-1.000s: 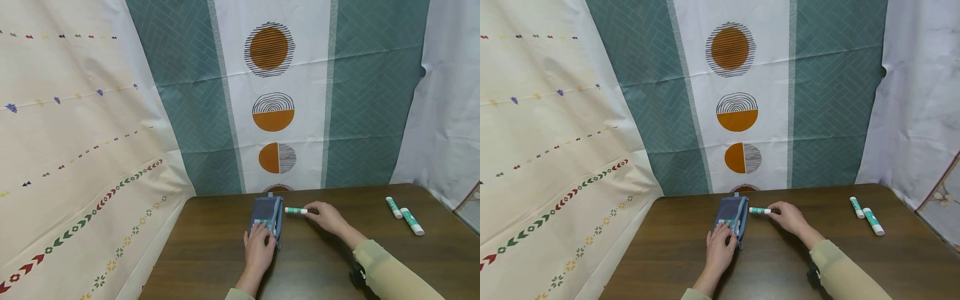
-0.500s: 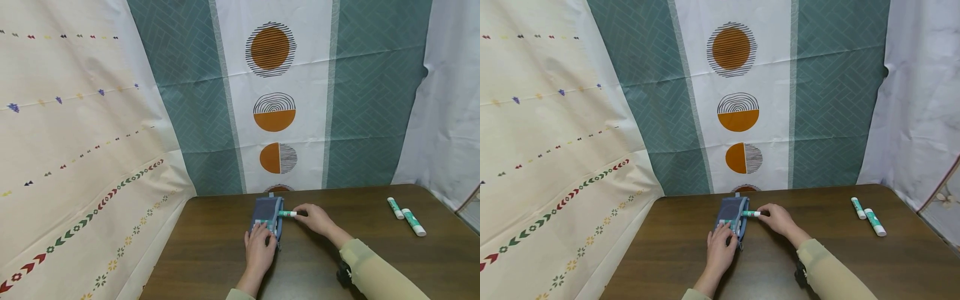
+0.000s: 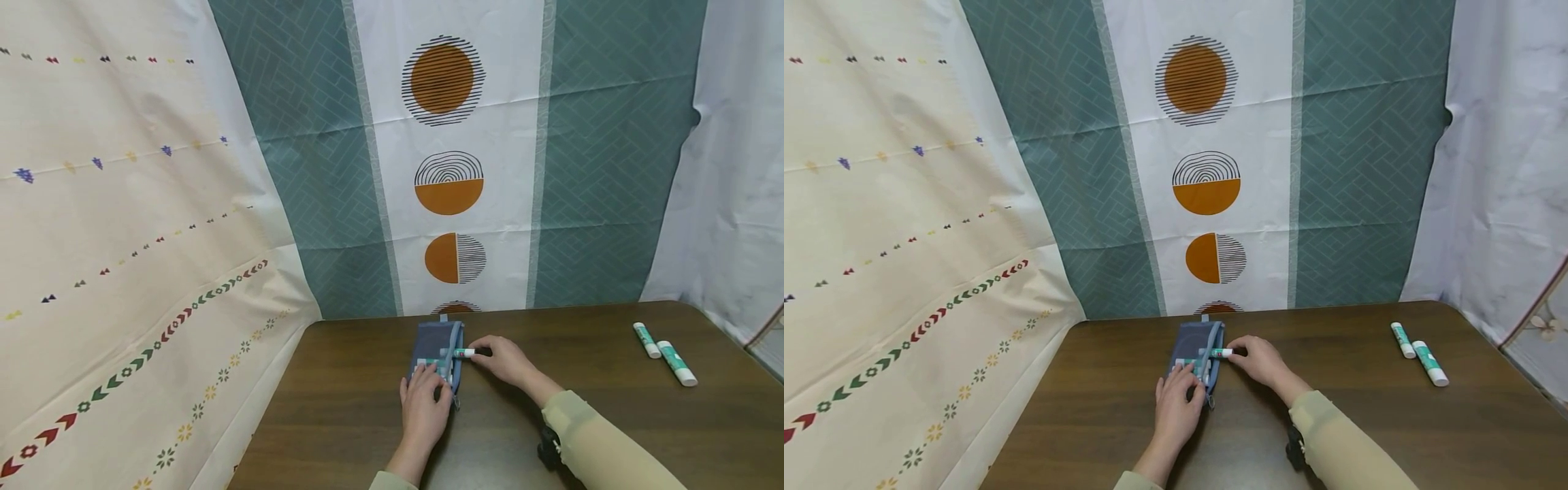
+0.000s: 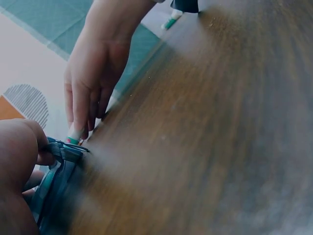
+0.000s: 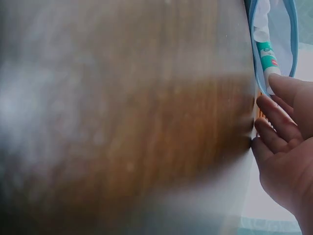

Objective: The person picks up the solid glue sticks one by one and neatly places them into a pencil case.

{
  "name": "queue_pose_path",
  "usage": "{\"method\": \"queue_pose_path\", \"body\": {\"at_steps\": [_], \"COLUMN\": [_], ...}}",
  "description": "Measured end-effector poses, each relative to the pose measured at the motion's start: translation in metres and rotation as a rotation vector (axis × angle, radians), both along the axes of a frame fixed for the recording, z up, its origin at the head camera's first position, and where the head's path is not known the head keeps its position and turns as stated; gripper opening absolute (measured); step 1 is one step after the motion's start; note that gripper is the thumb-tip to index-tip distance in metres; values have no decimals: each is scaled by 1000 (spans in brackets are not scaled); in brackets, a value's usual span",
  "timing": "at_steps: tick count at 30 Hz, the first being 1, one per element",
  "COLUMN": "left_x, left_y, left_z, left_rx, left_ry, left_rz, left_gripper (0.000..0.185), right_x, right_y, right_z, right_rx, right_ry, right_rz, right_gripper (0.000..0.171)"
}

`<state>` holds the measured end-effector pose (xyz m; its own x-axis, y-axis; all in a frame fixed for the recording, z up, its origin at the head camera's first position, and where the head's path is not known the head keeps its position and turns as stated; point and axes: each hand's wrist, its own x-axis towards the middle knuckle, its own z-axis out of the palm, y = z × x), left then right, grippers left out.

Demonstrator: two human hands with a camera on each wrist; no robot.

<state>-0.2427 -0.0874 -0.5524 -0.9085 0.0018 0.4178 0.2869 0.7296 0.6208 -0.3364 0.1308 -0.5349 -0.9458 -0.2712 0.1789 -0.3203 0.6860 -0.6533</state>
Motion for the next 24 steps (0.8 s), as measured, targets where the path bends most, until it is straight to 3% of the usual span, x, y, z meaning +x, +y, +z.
{"method": "queue_pose_path", "body": {"at_steps": [24], "left_x": [-1], "left_y": [-1], "left_z": [1], "left_rx": [4], "left_ry": [-41], "left_rz": [-8], "left_gripper": [20], "right_x": [3], "right_y": [-28], "right_z": [0], "right_rx": [2], "right_ry": [18], "right_rz": [-29], "right_gripper": [21]}}
